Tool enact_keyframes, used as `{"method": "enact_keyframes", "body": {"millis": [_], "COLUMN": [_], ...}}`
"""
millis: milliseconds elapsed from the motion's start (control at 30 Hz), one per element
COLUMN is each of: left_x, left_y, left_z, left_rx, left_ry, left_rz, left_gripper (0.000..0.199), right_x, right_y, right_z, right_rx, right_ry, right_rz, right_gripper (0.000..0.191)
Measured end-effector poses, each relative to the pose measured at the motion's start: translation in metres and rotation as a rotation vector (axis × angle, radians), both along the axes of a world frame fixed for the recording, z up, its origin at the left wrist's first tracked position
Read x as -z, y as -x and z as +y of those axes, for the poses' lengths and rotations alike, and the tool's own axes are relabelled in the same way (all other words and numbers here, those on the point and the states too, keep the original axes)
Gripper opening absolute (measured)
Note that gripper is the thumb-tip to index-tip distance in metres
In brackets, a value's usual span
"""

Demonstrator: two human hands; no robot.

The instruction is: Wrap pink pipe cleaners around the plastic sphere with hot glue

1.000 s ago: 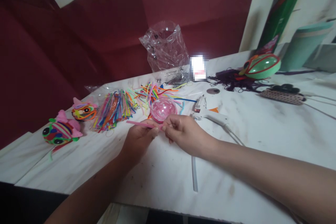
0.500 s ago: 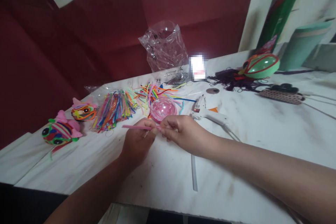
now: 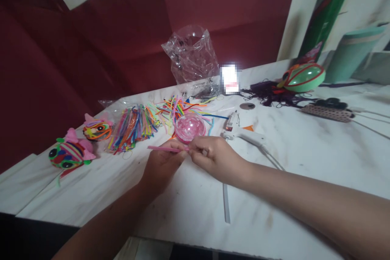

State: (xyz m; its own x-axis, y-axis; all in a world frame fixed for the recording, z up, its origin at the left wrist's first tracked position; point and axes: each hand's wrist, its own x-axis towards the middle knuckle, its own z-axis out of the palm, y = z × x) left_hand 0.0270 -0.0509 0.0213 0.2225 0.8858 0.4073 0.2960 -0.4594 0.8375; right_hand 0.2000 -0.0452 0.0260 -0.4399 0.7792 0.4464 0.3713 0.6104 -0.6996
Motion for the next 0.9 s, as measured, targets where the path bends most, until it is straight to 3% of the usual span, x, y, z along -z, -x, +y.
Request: {"method": "enact_keyframes", "body": {"millis": [133, 267, 367, 467, 567, 700, 900], "left_x": [-0.004, -0.007, -0.008, -0.007, -0.003, 0.000, -0.005], "left_y": [0.000, 0.002, 0.003, 0.001, -0.003, -0.006, 0.000], "left_z": [0.000, -0.001, 0.000, 0.001, 0.000, -0.002, 0.001], "left_rx": [-0.013, 0.048, 0.024, -0.062, -0.024, 0.050, 0.010], "left_ry": [-0.063, -0.053, -0.028, 0.092, 0.163, 0.124, 0.118], "left_rz": [0.157, 0.260, 0.162, -0.091, -0.260, -0.277, -0.089], "left_gripper": [0.007, 0.008, 0.007, 0.011, 0.014, 0.012, 0.010], "right_x": [-0.007, -0.010, -0.009, -0.006, -0.003, 0.000, -0.001], "right_y": [-0.008, -0.012, -0.009, -0.002, 0.005, 0.007, 0.002], "right_z": [0.007, 0.009, 0.008, 0.006, 0.002, -0.003, -0.002], "right_rx": [-0.107, -0.203, -0.131, -0.050, -0.023, -0.007, 0.034], "right_ry": [-0.094, -0.085, 0.045, 0.254, 0.326, 0.255, 0.088], "right_rz": [-0.206, -0.352, -0.230, 0.033, 0.181, 0.215, 0.031], "right_gripper": [0.020, 0.019, 0.020, 0.018, 0.018, 0.021, 0.021]}}
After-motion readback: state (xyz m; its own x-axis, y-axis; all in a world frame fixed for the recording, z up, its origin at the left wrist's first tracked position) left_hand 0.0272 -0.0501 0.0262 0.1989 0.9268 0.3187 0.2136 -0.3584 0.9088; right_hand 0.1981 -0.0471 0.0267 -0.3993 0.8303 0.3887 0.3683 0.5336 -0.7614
